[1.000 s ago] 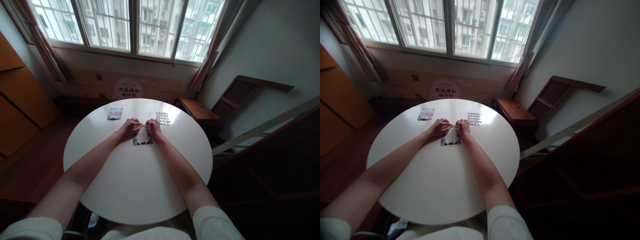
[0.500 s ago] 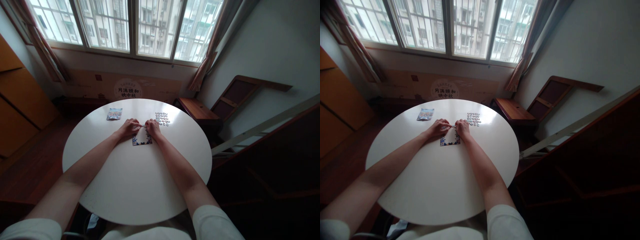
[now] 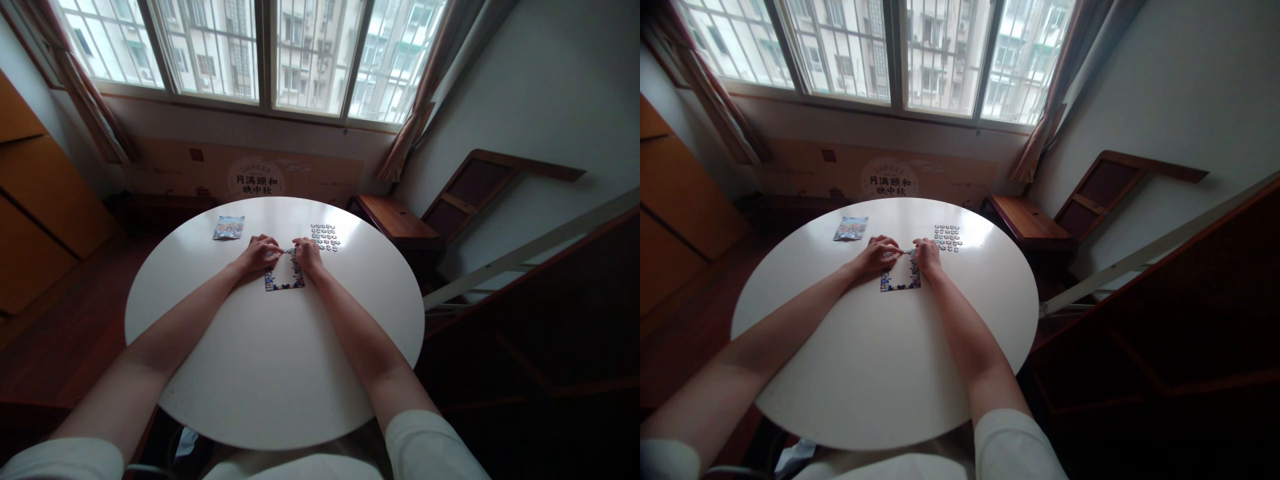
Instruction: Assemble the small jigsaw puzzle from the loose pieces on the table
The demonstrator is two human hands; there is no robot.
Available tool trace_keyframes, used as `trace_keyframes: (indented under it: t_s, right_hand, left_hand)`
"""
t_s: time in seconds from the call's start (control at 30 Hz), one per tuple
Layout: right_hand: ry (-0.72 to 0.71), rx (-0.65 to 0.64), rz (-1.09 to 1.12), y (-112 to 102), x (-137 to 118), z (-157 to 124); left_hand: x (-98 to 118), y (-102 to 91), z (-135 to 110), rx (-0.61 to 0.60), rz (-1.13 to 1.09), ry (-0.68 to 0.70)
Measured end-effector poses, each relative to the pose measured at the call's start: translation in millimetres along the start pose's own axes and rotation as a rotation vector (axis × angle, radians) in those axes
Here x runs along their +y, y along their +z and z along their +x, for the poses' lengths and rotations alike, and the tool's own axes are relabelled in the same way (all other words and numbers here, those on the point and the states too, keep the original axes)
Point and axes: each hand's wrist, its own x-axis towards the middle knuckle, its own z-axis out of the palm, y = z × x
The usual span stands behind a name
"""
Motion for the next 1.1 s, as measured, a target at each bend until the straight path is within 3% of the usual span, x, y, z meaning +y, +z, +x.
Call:
trace_keyframes:
  t_s: [0.4,1.1]
  right_hand:
    - [-0.033,-0.004,-0.04,7.2,5.7,3.4]
    - [-0.057,-0.013,0.007,1.0,1.1,0.3]
  left_hand:
    - [3.1,-1.7,0.4,-0.001,0.005,-0.006]
    - [1.4,-0.5,0.6,-0.007,-0.001,0.019]
